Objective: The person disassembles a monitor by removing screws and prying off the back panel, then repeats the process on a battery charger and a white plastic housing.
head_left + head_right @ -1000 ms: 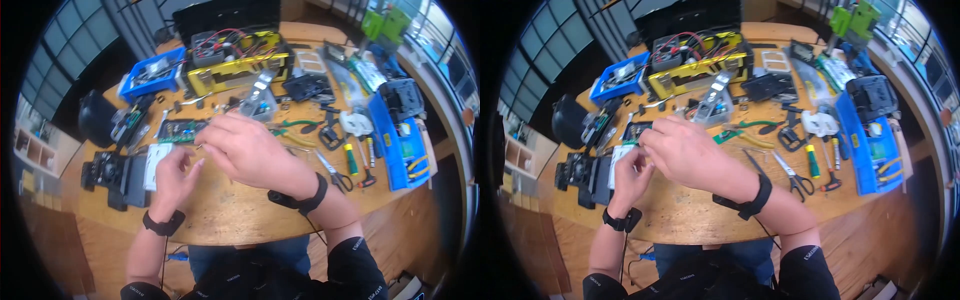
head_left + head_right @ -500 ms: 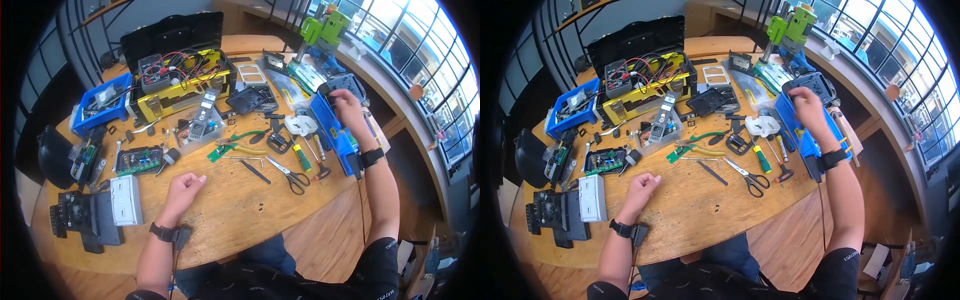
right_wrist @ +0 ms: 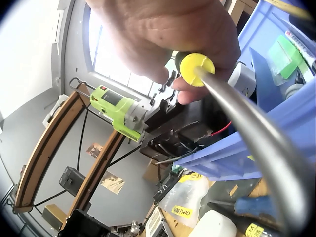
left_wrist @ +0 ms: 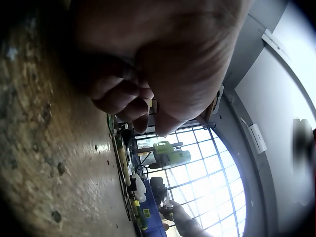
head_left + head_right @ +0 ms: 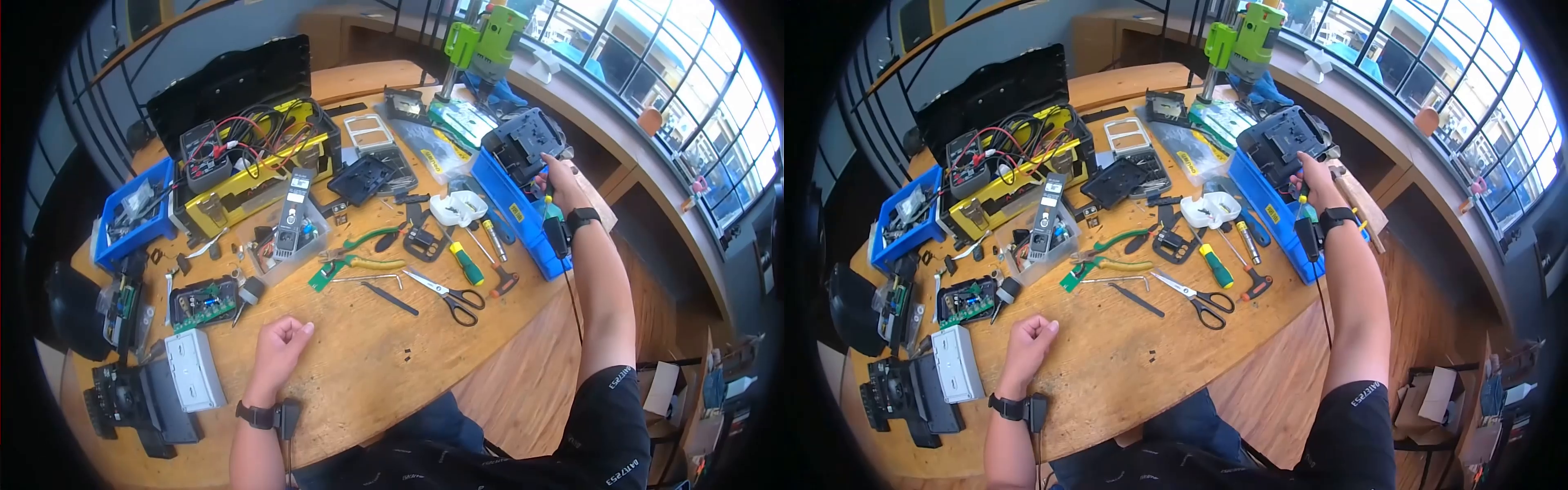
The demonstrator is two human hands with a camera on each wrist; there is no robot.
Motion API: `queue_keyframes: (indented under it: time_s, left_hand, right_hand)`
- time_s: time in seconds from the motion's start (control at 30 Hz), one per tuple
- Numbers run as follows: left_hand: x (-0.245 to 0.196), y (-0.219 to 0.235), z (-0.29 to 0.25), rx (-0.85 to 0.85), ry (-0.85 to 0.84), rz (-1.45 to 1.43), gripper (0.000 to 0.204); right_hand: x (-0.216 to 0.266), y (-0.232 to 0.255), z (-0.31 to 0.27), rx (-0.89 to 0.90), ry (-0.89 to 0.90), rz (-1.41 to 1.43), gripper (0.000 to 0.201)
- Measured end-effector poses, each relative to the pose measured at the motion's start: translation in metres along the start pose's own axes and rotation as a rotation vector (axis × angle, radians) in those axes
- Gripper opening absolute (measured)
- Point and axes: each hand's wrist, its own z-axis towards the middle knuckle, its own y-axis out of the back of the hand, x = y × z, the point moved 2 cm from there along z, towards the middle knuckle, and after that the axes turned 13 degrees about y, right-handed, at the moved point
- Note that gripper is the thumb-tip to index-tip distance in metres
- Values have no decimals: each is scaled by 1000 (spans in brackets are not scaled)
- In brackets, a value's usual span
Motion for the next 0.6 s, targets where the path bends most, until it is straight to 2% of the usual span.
queue_keyframes:
  time_s: [0.1,0.17,0.27,0.37,0.5,0.57,0.6]
  left_hand:
    - [0,-1,-3,11,15,-15,27]
    - [-1,0,-2,24,8,-40,27]
    - [-1,1,-3,35,-1,2,29]
    - [0,1,-3,53,28,-51,25]
    - [2,3,-3,50,14,-58,24]
    - [3,3,-2,55,15,-63,24]
    - [4,4,-1,53,21,-62,24]
  right_hand:
    - [-11,6,7,111,-34,0,33]
    - [-2,0,-13,158,26,-54,29]
    - [-5,3,-12,203,11,-75,27]
    - [-1,4,-10,175,-88,9,28]
    - [12,3,-15,178,-76,-68,27]
    - [15,14,-4,188,131,-301,34]
    - [15,21,1,139,162,-375,40]
